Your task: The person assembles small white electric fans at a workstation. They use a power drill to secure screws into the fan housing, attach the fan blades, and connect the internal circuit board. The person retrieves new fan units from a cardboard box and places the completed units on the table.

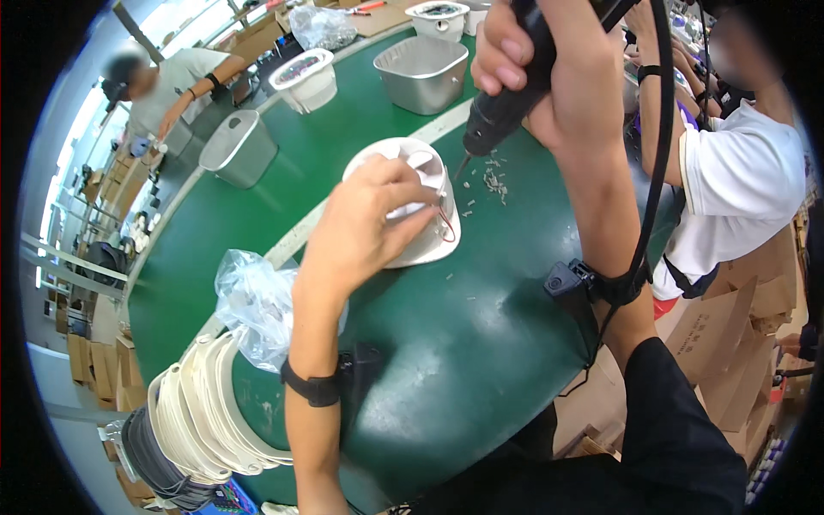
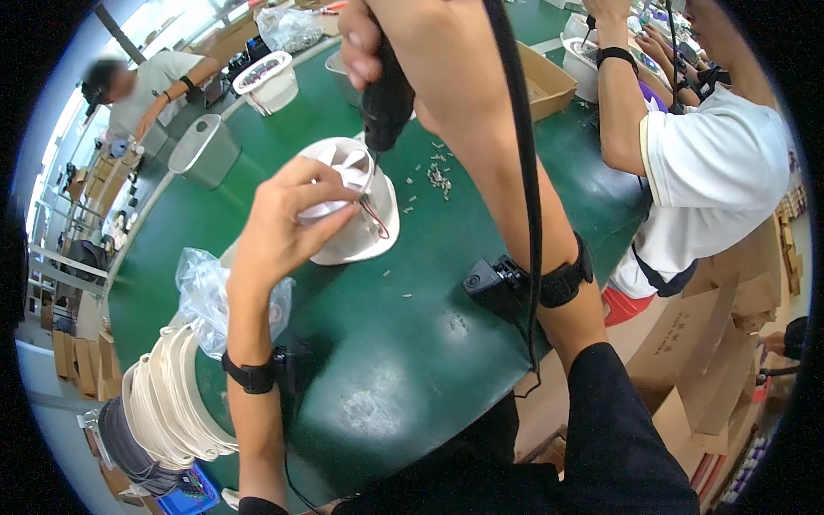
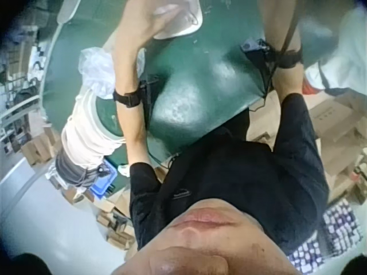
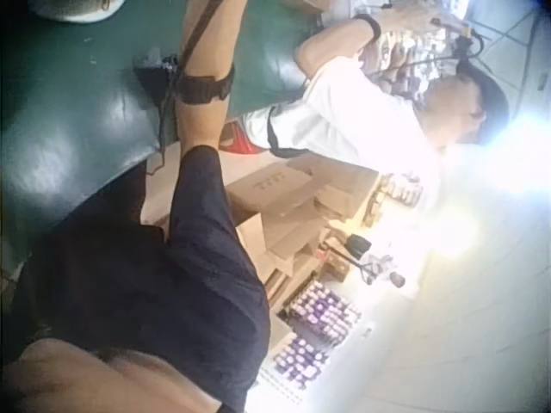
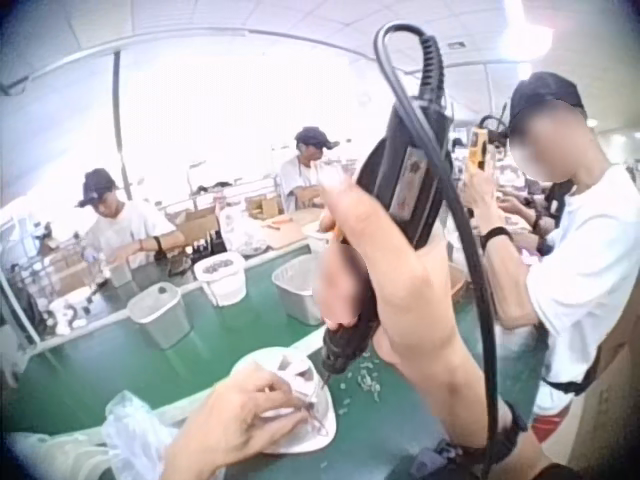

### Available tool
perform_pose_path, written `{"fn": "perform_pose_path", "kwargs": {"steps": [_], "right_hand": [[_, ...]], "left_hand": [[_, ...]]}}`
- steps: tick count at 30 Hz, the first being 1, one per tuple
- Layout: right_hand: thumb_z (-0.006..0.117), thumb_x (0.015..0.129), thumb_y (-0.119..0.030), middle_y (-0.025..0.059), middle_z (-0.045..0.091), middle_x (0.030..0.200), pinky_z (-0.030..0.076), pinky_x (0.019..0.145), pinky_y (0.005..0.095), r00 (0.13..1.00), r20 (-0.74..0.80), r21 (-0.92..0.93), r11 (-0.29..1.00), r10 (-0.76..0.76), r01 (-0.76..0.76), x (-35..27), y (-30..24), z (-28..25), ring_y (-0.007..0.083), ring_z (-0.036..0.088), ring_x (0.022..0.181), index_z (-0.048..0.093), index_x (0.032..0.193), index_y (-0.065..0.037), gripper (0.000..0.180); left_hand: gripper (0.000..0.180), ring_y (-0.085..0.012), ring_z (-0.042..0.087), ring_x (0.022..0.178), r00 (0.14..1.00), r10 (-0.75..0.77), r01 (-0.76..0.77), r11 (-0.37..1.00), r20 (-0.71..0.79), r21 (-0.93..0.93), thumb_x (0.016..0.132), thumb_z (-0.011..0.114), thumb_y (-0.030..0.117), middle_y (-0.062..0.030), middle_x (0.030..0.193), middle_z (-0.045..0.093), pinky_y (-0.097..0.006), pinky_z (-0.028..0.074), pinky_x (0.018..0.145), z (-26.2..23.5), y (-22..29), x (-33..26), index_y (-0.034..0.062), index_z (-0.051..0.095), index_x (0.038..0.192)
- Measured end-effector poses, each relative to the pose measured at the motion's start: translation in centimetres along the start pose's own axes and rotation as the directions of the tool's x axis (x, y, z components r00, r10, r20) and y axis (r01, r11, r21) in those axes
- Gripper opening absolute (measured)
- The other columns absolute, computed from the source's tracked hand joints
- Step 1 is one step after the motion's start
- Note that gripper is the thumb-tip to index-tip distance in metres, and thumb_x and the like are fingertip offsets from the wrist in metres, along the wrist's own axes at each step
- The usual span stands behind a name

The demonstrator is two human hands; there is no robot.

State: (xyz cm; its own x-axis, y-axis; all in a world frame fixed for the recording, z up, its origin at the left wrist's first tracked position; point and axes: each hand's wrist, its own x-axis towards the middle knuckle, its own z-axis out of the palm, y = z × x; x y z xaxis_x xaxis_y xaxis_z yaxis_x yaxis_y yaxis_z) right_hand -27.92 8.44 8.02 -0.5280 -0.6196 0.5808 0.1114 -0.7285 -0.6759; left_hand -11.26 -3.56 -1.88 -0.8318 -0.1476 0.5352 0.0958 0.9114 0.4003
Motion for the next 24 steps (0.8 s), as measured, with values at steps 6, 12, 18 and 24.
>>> {"fn": "perform_pose_path", "kwargs": {"steps": [6,12,18,24], "right_hand": [[0.066,0.103,-0.025,0.0022,0.049,0.054,0.039,0.041,0.0264,1.000,0.024,-0.045,0.999,0.002,0.000,-0.4,-1.0,1.0,0.0115,0.047,0.041,0.057,0.090,-0.002,0.028],[0.068,0.102,-0.027,0.0003,0.051,0.053,0.038,0.041,0.0251,0.997,0.075,-0.161,0.987,0.011,0.001,-1.2,0.3,1.6,0.0089,0.048,0.042,0.059,0.082,-0.005,0.031],[0.068,0.102,-0.029,0.0001,0.052,0.052,0.038,0.041,0.0251,0.999,-0.006,-0.234,0.971,0.049,-0.049,-1.3,0.4,2.3,0.0085,0.050,0.042,0.061,0.080,-0.006,0.033],[0.068,0.101,-0.030,0.0002,0.052,0.052,0.039,0.041,0.0259,0.999,0.041,-0.180,0.984,0.025,-0.017,-1.1,0.8,1.9,0.0091,0.049,0.041,0.061,0.083,-0.006,0.031]], "left_hand": [[0.016,-0.0255,0.064,0.076,0.967,-0.249,0.248,0.969,-0.056,-0.020,0.076,0.083,0.012,-0.0113,0.081,0.068,-0.036,0.051,0.071,0.9,1.8,0.6,0.0012,0.077,0.086],[0.033,-0.0275,0.062,0.100,0.988,-0.151,0.153,0.986,-0.045,0.064,0.073,0.086,0.012,-0.0104,0.102,0.068,-0.038,0.050,0.088,0.0,0.8,0.3,0.0033,0.074,0.102],[0.030,-0.0280,0.063,0.100,0.990,-0.130,0.128,0.991,0.056,0.026,0.075,0.085,0.012,-0.0103,0.103,0.070,-0.038,0.050,0.090,-0.5,0.3,0.2,0.0021,0.076,0.101],[0.022,-0.0261,0.064,0.094,0.994,-0.109,0.109,0.993,-0.004,0.039,0.077,0.084,0.010,-0.0096,0.095,0.071,-0.037,0.051,0.086,0.1,0.7,0.4,0.0017,0.078,0.096]]}}
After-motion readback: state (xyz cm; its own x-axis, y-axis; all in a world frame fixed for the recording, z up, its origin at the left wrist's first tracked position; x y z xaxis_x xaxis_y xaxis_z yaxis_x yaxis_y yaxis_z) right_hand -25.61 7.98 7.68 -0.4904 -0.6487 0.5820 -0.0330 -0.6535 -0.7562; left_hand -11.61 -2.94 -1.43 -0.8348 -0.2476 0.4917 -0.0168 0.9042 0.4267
